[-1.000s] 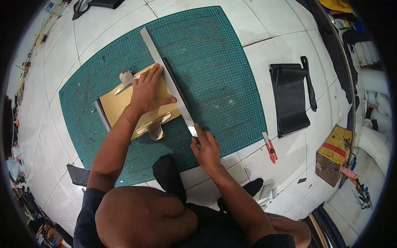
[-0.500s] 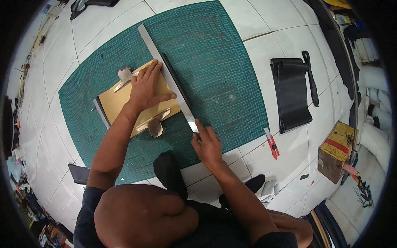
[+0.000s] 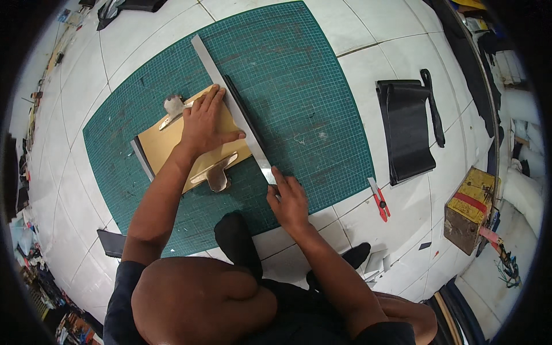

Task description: The person uses a utility knife and a metal ruler to cut strips of silver material on a green cutting mat, then uses the knife to trim triangular notches into the edge of a tan material held in place by metal clamps.

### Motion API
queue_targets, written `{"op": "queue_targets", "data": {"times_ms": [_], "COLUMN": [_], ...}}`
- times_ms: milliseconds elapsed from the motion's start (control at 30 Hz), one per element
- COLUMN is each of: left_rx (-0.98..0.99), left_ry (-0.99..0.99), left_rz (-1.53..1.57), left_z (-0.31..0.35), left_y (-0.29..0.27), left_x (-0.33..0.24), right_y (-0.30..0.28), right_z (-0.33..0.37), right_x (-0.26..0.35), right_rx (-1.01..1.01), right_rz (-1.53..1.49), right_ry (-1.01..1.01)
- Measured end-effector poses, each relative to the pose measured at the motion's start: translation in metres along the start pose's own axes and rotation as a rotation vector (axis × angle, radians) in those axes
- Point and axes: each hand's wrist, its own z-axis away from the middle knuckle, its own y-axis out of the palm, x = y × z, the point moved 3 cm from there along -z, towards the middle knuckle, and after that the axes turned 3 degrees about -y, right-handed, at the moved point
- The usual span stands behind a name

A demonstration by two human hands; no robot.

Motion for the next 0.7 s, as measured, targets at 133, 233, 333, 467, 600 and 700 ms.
{"op": "queue_targets", "data": {"times_ms": [133, 233, 333, 467, 600, 700], "left_rx": [0.020, 0.017, 0.028, 0.028, 0.054, 0.062], "left_ry": [-0.010, 0.006, -0.004, 0.000, 0.003, -0.004], "left_rz": [-0.011, -0.022, -0.027, -0.017, -0.028, -0.015], "left_z": [-0.0007, -0.0013, -0.0005, -0.0017, -0.0025, -0.0027], "left_y": [0.0003, -0.0008, -0.0019, -0.0023, -0.0048, -0.0034], "left_x": [0.0000, -0.0003, -0.0008, -0.0010, -0.0027, -0.0053], "right_y": [0.0025, 0.0018, 0.0010, 0.0006, 0.0014, -0.0013], "right_z": [0.0002, 0.0005, 0.0001, -0.0004, -0.0014, -0.0011], "right_x": [-0.0036, -0.0045, -0.0027, -0.0037, -0.0038, -0.0049], "right_rx": [0.003, 0.032, 0.005, 0.008, 0.036, 0.016], "right_rz": [0.038, -0.032, 0.002, -0.005, -0.032, -0.035], "right_ry": [-0.012, 0.045, 0.006, 0.006, 0.052, 0.034]}}
